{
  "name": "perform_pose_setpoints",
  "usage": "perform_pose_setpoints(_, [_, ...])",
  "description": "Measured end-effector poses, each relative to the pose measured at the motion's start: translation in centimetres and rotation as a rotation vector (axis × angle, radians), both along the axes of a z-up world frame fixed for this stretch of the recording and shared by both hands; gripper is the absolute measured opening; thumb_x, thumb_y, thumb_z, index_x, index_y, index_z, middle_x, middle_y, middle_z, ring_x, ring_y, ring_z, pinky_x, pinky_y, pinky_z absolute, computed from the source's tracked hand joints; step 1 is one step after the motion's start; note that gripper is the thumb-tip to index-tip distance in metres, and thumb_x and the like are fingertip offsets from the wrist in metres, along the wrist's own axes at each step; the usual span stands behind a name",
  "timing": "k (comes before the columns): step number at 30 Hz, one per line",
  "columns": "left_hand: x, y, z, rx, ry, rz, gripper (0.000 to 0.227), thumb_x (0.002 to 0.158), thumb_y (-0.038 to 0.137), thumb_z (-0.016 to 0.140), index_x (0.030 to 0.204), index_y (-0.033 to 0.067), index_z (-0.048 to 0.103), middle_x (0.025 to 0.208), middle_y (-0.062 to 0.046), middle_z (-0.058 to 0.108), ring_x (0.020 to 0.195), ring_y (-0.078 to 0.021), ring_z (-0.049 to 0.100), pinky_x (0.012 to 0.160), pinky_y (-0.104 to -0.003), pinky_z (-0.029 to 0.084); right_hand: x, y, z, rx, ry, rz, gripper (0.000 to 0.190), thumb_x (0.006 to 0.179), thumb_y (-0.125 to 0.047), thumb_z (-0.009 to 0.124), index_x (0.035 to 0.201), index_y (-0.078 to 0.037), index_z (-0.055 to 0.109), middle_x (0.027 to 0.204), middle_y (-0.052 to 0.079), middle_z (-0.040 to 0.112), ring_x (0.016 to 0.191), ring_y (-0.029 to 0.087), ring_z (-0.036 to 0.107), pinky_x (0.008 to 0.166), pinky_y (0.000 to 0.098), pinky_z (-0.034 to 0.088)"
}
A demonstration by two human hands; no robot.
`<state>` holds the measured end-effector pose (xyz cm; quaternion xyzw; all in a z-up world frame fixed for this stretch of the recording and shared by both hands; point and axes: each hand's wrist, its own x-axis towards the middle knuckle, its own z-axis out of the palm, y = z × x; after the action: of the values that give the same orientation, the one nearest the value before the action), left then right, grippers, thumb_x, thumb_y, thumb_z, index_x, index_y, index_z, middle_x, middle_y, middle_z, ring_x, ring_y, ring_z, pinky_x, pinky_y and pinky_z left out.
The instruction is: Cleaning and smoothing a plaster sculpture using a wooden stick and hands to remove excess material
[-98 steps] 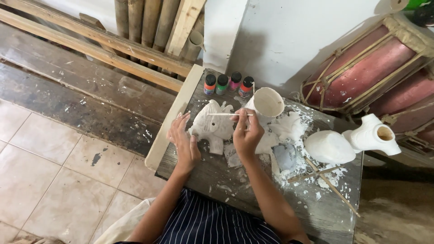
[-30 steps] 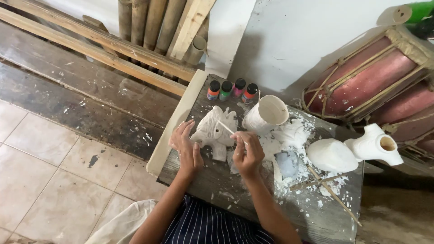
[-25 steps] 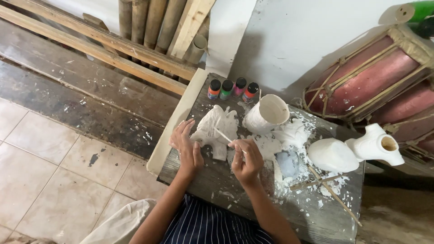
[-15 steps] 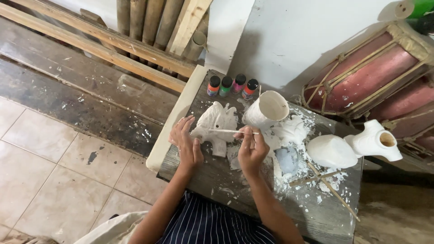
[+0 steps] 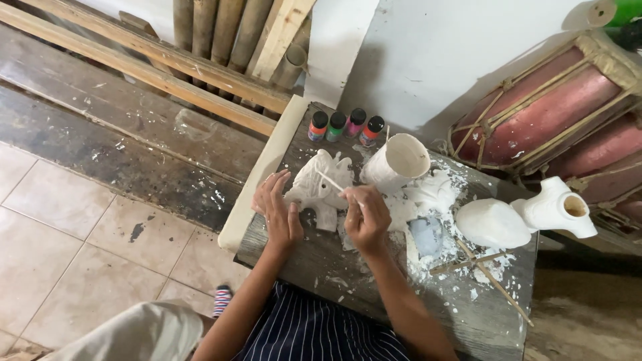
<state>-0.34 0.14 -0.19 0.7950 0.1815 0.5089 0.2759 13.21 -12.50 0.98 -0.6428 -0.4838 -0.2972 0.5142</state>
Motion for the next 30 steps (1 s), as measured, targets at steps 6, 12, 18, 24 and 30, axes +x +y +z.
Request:
perform_pose_setpoints(6, [0.0,0.0,-0.4,0.004,0.011,0.014,0.06,0.106,0.043,0.022,0.139,0.0,0.048,0.135,-0.017,0.055,0.127,-0.0372,0.048,0.111,-0.05,0.029,-2.6,-1.9,1.2,0.008,0.007,0.085,0.02,0.101,-0.004,0.057,0.086,-0.004,0.072,0.07,0.003,0.073,0.058,0.017,0.068,0.059,0.0281,0.059])
perform_pose_setpoints(12, [0.0,-0.2,0.2,-0.002,0.012,0.014,0.06,0.106,0.043,0.022,0.139,-0.0002,0.048,0.136,-0.017,0.054,0.126,-0.0364,0.048,0.111,-0.049,0.029,-1.2,-0.1,3.5,0.043,0.456,0.077,0.022,0.108,-0.003,0.049,0.093,0.0,0.064,0.072,0.01,0.069,0.058,0.019,0.067,0.056,0.0274,0.061])
perform_pose_setpoints(18, [-0.1,-0.3,0.8,-0.017,0.021,0.022,0.06,0.106,0.042,0.022,0.139,-0.001,0.048,0.135,-0.017,0.053,0.128,-0.0365,0.047,0.111,-0.049,0.027,0.3,2.8,5.1,0.097,0.38,-0.043,0.022,0.108,-0.001,0.051,0.091,0.0,0.065,0.074,0.011,0.072,0.062,0.02,0.073,0.058,0.0304,0.061])
perform_pose_setpoints(24, [0.0,-0.2,0.7,-0.005,0.015,0.013,0.061,0.107,0.043,0.021,0.138,-0.0017,0.049,0.134,-0.017,0.054,0.126,-0.0366,0.048,0.108,-0.048,0.029,1.1,1.5,1.5,0.017,0.148,0.058,0.02,0.104,0.0,0.055,0.089,-0.002,0.067,0.071,0.009,0.069,0.057,0.019,0.067,0.052,0.0265,0.061])
perform_pose_setpoints(30, [0.4,0.0,-0.6,0.001,0.032,0.047,0.063,0.107,0.046,0.021,0.138,0.0,0.05,0.135,-0.015,0.054,0.127,-0.0349,0.046,0.111,-0.048,0.026,-2.6,-0.3,3.0,0.009,0.013,0.134,0.02,0.1,-0.001,0.058,0.085,-0.004,0.071,0.072,0.002,0.072,0.058,0.016,0.065,0.058,0.0281,0.057])
